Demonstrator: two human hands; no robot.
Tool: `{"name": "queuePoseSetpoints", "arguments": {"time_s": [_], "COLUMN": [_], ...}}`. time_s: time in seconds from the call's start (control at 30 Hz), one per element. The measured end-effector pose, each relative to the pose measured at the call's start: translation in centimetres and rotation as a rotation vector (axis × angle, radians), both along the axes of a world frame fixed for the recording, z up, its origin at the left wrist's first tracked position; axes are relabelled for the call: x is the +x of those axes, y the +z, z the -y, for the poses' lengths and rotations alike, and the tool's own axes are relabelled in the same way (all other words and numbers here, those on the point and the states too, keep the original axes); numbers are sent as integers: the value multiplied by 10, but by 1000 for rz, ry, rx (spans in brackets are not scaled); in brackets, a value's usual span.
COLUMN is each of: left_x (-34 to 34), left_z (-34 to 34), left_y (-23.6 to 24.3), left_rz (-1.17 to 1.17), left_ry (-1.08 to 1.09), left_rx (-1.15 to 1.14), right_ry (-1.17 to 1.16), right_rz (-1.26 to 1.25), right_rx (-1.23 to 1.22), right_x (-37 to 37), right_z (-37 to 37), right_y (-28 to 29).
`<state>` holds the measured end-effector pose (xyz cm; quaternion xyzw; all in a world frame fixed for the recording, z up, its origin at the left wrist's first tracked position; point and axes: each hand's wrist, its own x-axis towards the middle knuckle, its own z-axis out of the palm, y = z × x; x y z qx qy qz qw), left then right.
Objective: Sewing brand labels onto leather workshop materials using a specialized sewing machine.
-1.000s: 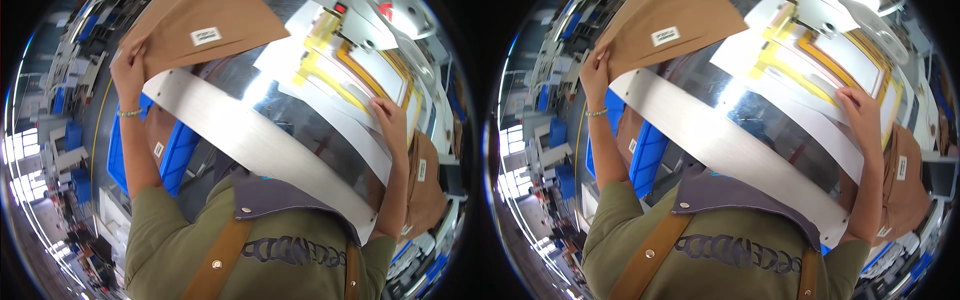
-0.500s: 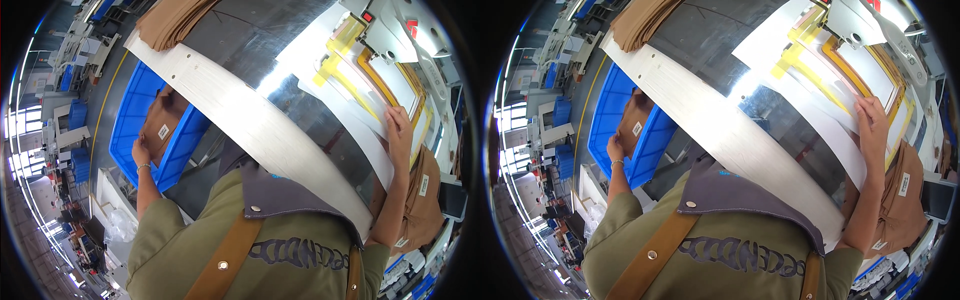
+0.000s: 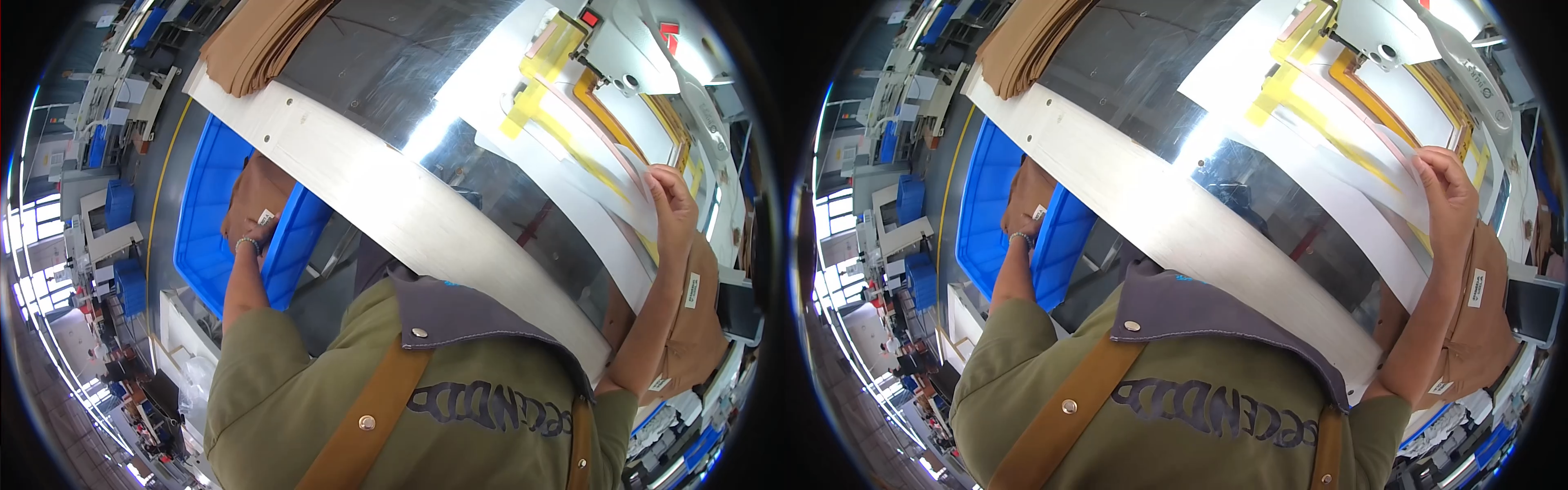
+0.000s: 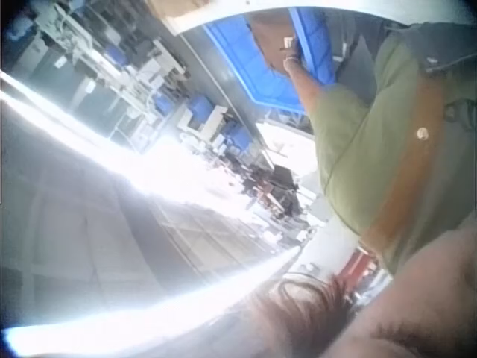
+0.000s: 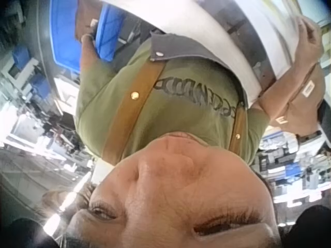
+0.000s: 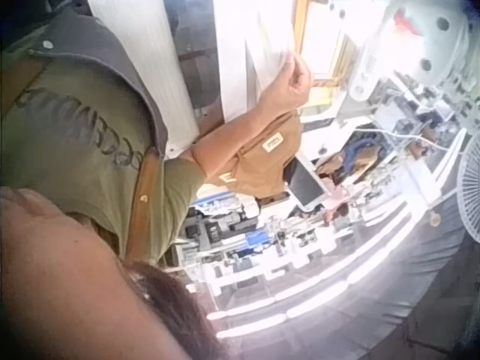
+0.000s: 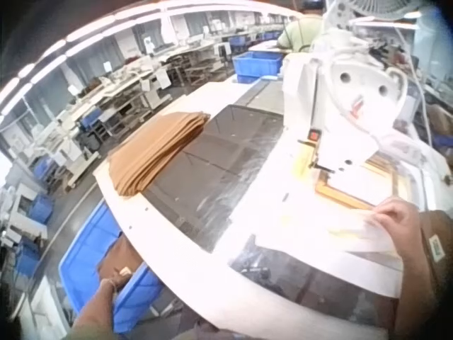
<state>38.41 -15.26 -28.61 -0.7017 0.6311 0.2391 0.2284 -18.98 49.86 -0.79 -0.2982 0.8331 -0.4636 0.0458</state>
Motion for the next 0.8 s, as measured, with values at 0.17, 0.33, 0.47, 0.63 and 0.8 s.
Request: {"name": "queuePoseSetpoints", "arguments": {"time_s": [0.17, 0.33, 0.47, 0.63, 0.8], "left_x": [3, -26, -52, -310, -432], "left_z": [55, 74, 81, -64, -209], "left_y": [8, 42, 113, 262, 276], "left_rz": [33, -149, -254, -1236, -1304], "left_ry": [-142, -290, -135, -527, -1433], "left_rx": [-185, -428, -1060, -1172, -349], "right_ry": [16, 31, -35, -176, -39], "right_rz": [46, 92, -11, 10, 142], "right_rx": [-44, 37, 66, 54, 336], "right_x": [-9, -14, -43, -82, -89], "right_z": [-13, -7, -11, -25, 35], "right_y": [-6, 21, 51, 48, 12]}}
